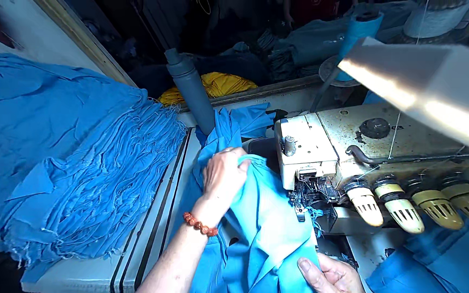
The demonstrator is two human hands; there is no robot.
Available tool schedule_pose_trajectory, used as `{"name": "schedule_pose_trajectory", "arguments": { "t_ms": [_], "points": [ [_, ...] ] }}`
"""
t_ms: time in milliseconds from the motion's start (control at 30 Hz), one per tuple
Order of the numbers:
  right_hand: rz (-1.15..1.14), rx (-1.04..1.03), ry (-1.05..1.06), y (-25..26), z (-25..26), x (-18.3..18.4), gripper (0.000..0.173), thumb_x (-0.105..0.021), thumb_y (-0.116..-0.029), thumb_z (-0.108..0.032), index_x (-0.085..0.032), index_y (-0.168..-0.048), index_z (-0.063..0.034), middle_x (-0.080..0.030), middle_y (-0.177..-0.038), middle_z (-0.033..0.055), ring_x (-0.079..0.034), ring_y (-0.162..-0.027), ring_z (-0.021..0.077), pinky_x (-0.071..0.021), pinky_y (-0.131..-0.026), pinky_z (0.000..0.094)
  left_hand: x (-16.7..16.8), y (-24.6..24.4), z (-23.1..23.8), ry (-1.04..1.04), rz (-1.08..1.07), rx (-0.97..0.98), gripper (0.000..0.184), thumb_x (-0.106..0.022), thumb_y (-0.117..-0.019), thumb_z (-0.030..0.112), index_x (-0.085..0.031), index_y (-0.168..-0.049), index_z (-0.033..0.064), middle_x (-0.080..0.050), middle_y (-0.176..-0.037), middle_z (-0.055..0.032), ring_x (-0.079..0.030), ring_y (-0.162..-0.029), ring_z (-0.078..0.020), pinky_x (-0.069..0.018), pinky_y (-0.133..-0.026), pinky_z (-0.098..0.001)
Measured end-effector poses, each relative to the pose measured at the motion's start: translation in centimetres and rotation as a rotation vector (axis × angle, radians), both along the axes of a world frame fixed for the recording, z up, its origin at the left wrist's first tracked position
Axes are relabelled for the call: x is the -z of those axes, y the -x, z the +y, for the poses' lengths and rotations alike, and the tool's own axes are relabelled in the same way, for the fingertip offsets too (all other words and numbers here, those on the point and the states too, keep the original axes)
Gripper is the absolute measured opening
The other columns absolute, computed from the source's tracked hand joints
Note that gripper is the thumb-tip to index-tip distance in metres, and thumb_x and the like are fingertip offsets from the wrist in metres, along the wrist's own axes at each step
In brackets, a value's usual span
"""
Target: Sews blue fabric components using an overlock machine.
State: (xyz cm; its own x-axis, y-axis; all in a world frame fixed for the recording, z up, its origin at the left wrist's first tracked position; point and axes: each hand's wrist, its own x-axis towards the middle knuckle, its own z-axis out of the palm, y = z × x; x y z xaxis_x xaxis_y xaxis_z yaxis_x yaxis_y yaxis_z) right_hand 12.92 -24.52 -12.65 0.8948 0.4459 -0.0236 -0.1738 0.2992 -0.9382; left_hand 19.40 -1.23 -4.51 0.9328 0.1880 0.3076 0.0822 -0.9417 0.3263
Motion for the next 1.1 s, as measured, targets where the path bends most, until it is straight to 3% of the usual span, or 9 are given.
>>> {"name": "schedule_pose_trajectory", "arguments": {
  "t_ms": [100, 200, 233, 300, 500, 633, 900, 1000, 1100],
  "points": [
    [0.010, -0.001, 0.013, 0.0, 0.0, 0.0, 0.022, -0.053, -0.0973, 0.005, -0.070, -0.088, -0.0072, -0.072, -0.074, -0.0065, -0.069, -0.068, 0.0006, -0.0581, -0.067, 0.0223, 1.3, -0.5, 1.6, 0.036, -0.056, -0.029, 0.008, -0.072, -0.0941, 0.012, -0.073, -0.095, 0.0038, -0.068, -0.103, -0.0154, -0.066, -0.089, -0.0345, -0.0524, -0.072, -0.0552],
    [0.004, -0.005, 0.019, -0.1, -0.1, 0.0, 0.022, -0.054, -0.0967, 0.005, -0.070, -0.088, -0.0077, -0.073, -0.074, -0.0073, -0.069, -0.069, 0.0000, -0.0582, -0.067, 0.0220, 0.7, 0.4, 1.9, 0.165, -0.032, 0.284, 0.010, -0.070, -0.0866, 0.018, -0.073, -0.087, 0.0084, -0.070, -0.117, -0.0066, -0.065, -0.111, -0.0217, -0.0525, -0.094, -0.0446],
    [0.001, -0.010, 0.021, -0.1, -0.1, 0.0, 0.022, -0.054, -0.0969, 0.005, -0.070, -0.089, -0.0078, -0.073, -0.075, -0.0075, -0.069, -0.069, 0.0000, -0.0581, -0.068, 0.0220, 0.4, 1.1, 1.7, 0.200, -0.039, 0.347, 0.011, -0.070, -0.0853, 0.024, -0.072, -0.081, 0.0136, -0.072, -0.102, 0.0018, -0.067, -0.100, -0.0097, -0.0557, -0.086, -0.0323],
    [-0.005, -0.015, 0.023, -0.1, -0.1, 0.1, 0.022, -0.054, -0.0972, 0.004, -0.070, -0.089, -0.0082, -0.072, -0.075, -0.0081, -0.069, -0.070, -0.0005, -0.0578, -0.068, 0.0218, 0.1, 2.4, 0.9, 0.214, -0.074, 0.384, 0.029, -0.064, -0.0896, 0.031, -0.062, -0.065, 0.0170, -0.057, -0.067, 0.0105, -0.056, -0.068, 0.0012, -0.0450, -0.065, -0.0208],
    [-0.004, -0.014, -0.004, -0.2, -0.2, 0.3, 0.022, -0.054, -0.0973, 0.004, -0.072, -0.091, -0.0075, -0.074, -0.079, -0.0065, -0.070, -0.073, 0.0011, -0.0593, -0.071, 0.0238, -0.4, 4.8, -1.4, 0.008, 0.257, 0.183, 0.038, -0.063, -0.0880, 0.053, -0.074, -0.095, 0.0172, -0.050, -0.056, 0.0073, -0.050, -0.051, -0.0092, -0.0433, -0.052, -0.0328],
    [-0.003, -0.021, -0.003, -0.2, -0.2, 0.3, 0.024, -0.053, -0.0976, 0.004, -0.071, -0.090, -0.0085, -0.074, -0.078, -0.0068, -0.070, -0.073, 0.0011, -0.0591, -0.071, 0.0239, -1.3, 4.0, -1.9, -0.048, 0.366, 0.152, 0.038, -0.056, -0.0983, 0.048, -0.068, -0.085, 0.0151, -0.052, -0.058, 0.0024, -0.055, -0.056, -0.0145, -0.0439, -0.055, -0.0363],
    [0.002, -0.042, -0.004, -0.5, -0.4, 0.3, 0.024, -0.053, -0.0975, 0.003, -0.072, -0.091, -0.0086, -0.074, -0.079, -0.0080, -0.069, -0.074, 0.0003, -0.0583, -0.071, 0.0236, -2.1, 1.4, -0.7, -0.403, 0.277, 0.428, 0.027, -0.064, -0.0885, 0.022, -0.061, -0.064, 0.0106, -0.053, -0.057, -0.0027, -0.059, -0.057, -0.0210, -0.0420, -0.049, -0.0396],
    [-0.020, -0.057, 0.003, -0.6, -0.5, 0.5, 0.023, -0.053, -0.0980, 0.003, -0.071, -0.090, -0.0086, -0.073, -0.079, -0.0080, -0.069, -0.074, 0.0002, -0.0582, -0.072, 0.0243, -3.5, 0.4, -0.9, -0.459, 0.492, 0.352, 0.029, -0.065, -0.0935, 0.026, -0.063, -0.069, 0.0111, -0.058, -0.067, -0.0037, -0.062, -0.070, -0.0228, -0.0448, -0.062, -0.0434],
    [-0.014, -0.061, 0.013, -0.6, -0.6, 0.6, 0.021, -0.053, -0.0985, 0.001, -0.071, -0.090, -0.0086, -0.073, -0.079, -0.0076, -0.069, -0.074, 0.0010, -0.0583, -0.071, 0.0252, -3.7, -0.8, -1.2, -0.534, 0.550, 0.346, 0.027, -0.066, -0.0957, 0.031, -0.071, -0.079, 0.0104, -0.065, -0.075, -0.0054, -0.066, -0.074, -0.0250, -0.0481, -0.060, -0.0437]
  ]
}}
